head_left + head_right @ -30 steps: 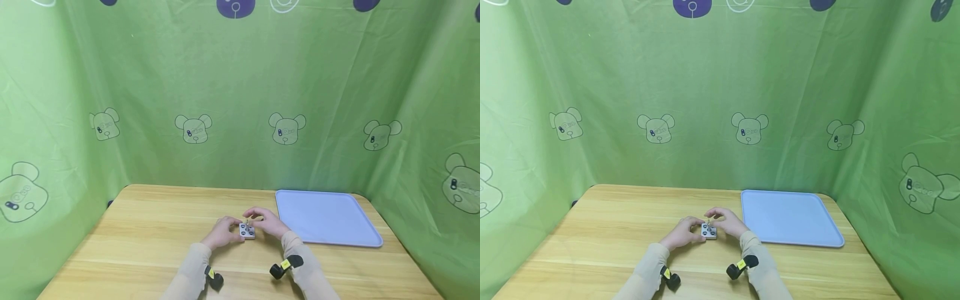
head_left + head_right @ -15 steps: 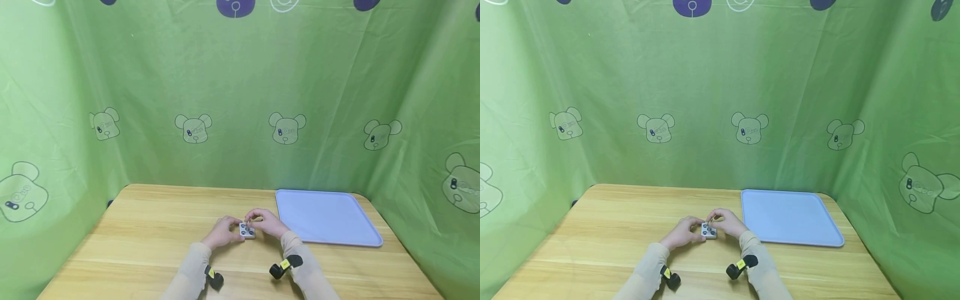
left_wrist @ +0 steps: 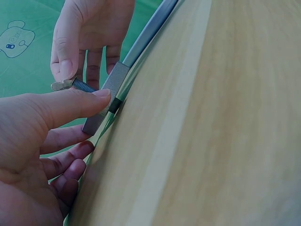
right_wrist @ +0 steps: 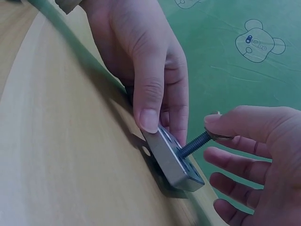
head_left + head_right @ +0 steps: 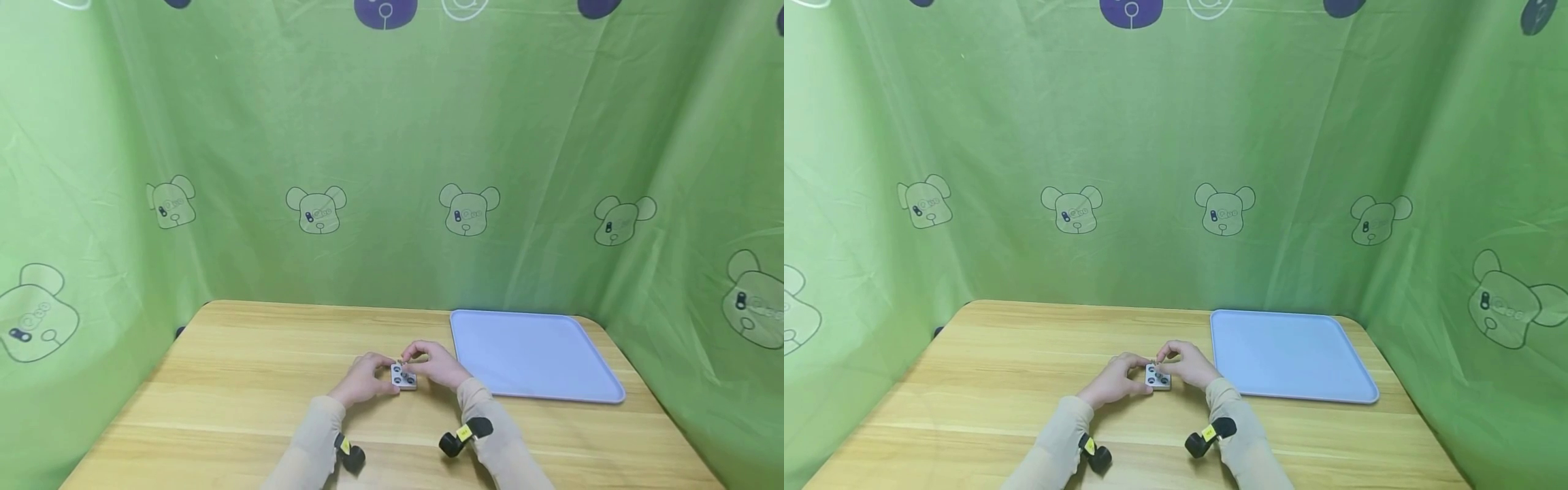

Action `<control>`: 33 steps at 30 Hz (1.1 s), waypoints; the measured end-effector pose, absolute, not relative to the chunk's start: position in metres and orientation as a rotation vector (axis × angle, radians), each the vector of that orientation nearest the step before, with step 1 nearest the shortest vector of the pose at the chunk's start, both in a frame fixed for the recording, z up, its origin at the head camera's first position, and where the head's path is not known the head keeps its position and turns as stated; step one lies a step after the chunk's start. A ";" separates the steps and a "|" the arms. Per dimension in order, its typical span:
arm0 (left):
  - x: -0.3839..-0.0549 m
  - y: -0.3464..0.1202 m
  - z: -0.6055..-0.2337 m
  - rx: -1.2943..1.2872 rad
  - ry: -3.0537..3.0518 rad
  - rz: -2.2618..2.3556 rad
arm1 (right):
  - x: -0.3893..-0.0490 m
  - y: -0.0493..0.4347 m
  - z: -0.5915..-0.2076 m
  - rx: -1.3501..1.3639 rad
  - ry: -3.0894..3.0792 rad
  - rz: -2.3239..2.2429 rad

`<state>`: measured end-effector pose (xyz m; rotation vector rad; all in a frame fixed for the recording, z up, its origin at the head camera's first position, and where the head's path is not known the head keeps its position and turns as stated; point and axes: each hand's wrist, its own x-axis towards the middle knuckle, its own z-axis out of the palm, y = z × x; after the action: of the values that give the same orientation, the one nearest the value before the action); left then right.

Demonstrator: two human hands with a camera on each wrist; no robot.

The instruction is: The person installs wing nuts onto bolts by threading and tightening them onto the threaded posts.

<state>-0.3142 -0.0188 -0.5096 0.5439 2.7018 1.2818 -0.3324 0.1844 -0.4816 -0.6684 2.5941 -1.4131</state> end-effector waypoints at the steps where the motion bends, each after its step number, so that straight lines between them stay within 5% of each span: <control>1: -0.314 -0.019 -0.510 0.544 2.700 1.284 | -0.333 0.184 -0.482 -0.663 2.599 -1.412; 33: -0.313 -0.018 -0.508 0.543 2.708 1.283 | -0.332 0.192 -0.478 -0.781 2.549 -1.404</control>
<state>-0.3127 -0.0183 -0.5084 0.5432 2.7083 1.2831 -0.3322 0.1920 -0.4779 -0.7806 2.5489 -1.4037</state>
